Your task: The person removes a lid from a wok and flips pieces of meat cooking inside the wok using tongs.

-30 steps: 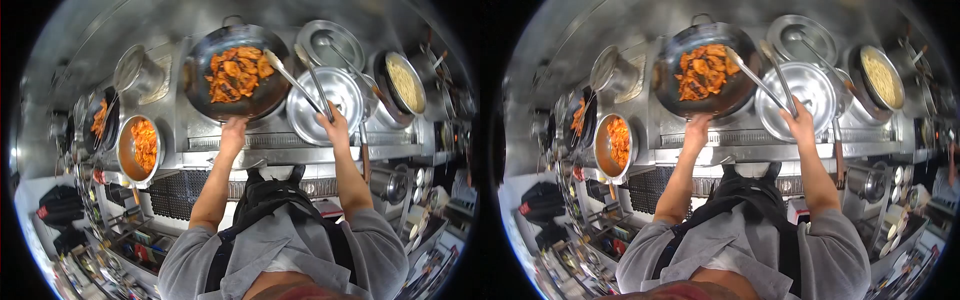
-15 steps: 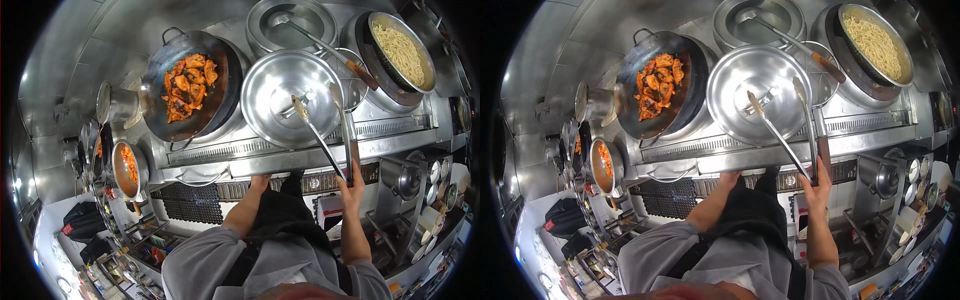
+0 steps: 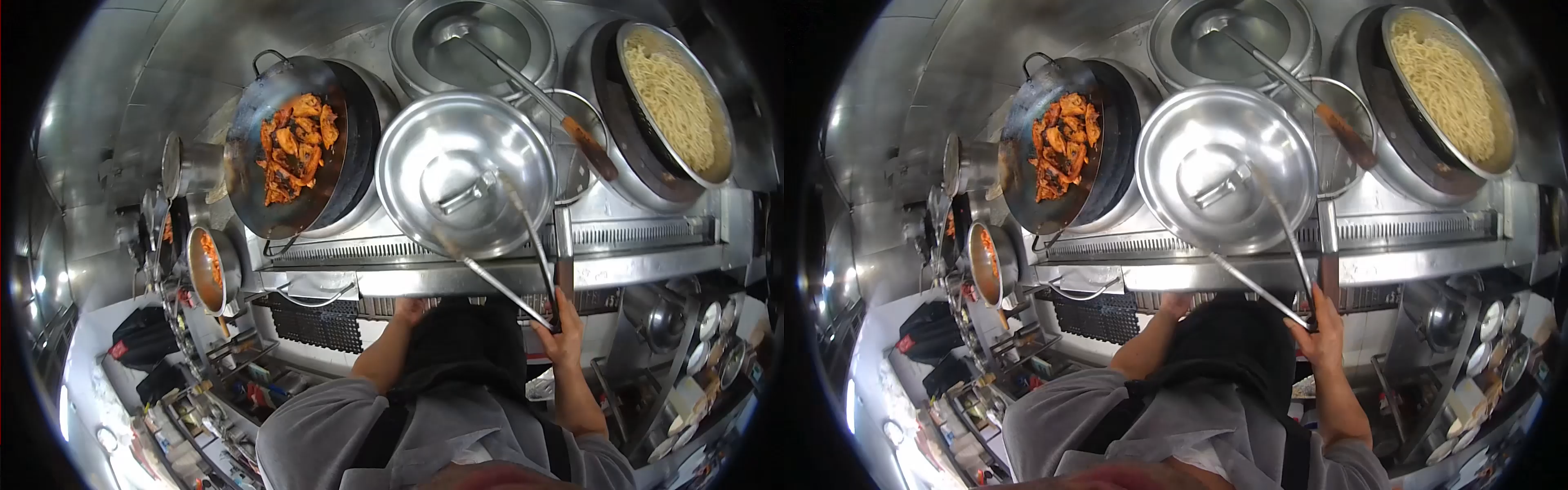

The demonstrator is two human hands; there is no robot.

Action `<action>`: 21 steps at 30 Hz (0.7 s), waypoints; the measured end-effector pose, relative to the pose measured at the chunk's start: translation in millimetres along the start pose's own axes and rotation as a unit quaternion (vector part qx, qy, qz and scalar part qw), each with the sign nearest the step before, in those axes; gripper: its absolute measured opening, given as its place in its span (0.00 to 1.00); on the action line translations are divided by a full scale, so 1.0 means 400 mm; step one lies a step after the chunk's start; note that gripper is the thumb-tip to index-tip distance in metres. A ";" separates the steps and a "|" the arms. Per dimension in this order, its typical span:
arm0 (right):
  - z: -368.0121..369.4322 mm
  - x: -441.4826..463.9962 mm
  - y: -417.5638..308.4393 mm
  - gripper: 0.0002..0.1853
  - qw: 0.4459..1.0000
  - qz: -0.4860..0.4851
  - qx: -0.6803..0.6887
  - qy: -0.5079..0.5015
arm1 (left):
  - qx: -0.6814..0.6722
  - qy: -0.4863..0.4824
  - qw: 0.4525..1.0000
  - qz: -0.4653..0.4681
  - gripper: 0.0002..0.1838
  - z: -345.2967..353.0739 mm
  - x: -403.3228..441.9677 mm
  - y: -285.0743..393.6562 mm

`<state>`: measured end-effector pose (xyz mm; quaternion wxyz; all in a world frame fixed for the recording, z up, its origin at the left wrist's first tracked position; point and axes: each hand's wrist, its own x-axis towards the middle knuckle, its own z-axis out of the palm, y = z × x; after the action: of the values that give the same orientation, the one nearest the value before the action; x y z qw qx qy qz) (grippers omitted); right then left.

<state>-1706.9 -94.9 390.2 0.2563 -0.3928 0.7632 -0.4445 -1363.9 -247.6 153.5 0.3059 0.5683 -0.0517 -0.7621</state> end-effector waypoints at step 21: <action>-0.091 0.337 0.104 0.40 0.940 -0.163 0.027 -0.300 | -0.093 0.020 0.988 0.119 0.14 0.202 0.124 -0.057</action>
<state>-1824.8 -176.9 365.1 0.4080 -0.6198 0.5643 -0.3619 -1453.9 -277.0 130.7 0.4475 0.5422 -0.0416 -0.7100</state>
